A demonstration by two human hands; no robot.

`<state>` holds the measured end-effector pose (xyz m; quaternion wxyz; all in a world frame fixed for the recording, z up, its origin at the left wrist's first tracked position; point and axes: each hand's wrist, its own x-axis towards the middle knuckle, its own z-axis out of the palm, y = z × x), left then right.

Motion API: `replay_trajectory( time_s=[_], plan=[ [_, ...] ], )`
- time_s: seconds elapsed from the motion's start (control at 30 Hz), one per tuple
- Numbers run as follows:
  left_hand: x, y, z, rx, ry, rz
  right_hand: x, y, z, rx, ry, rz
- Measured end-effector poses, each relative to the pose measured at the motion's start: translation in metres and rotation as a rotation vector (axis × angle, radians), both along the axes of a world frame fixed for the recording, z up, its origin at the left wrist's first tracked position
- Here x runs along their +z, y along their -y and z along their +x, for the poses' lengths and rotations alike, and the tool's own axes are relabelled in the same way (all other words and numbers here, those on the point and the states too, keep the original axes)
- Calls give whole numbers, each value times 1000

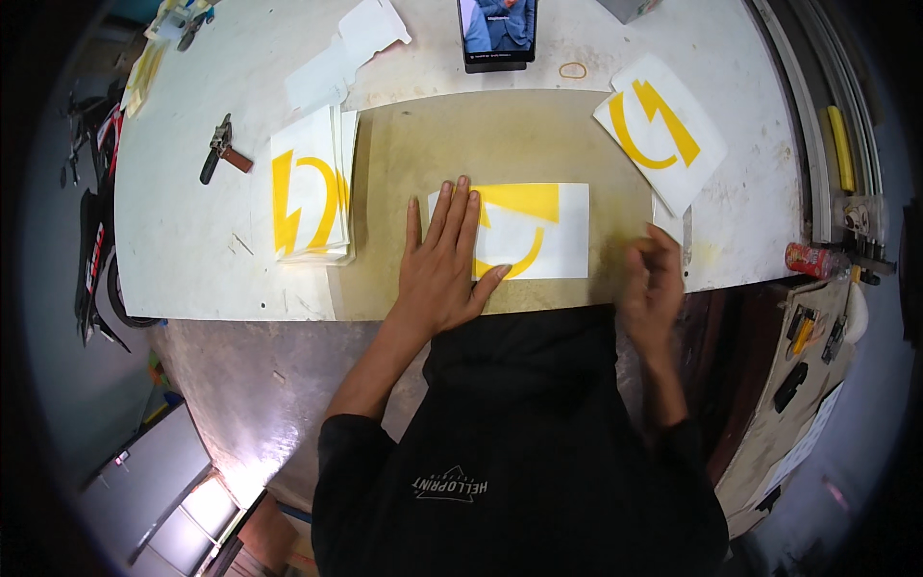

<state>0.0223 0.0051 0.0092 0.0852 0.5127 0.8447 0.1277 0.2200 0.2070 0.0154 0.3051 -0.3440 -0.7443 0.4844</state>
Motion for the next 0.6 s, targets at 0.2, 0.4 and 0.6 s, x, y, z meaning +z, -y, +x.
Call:
replay_trajectory(
  time_s=[0.2, 0.4, 0.6],
  plan=[
    [-7, -3, -1, -3, -25, -5, -12, 58, -97, 338, 71, 266],
    [-5, 1, 1, 15, -26, -38, -15, 2, -47, -58, 230, 306],
    [-4, -2, 0, 5, 17, -15, -3, 74, -20, 226, 175, 287]
  ],
)
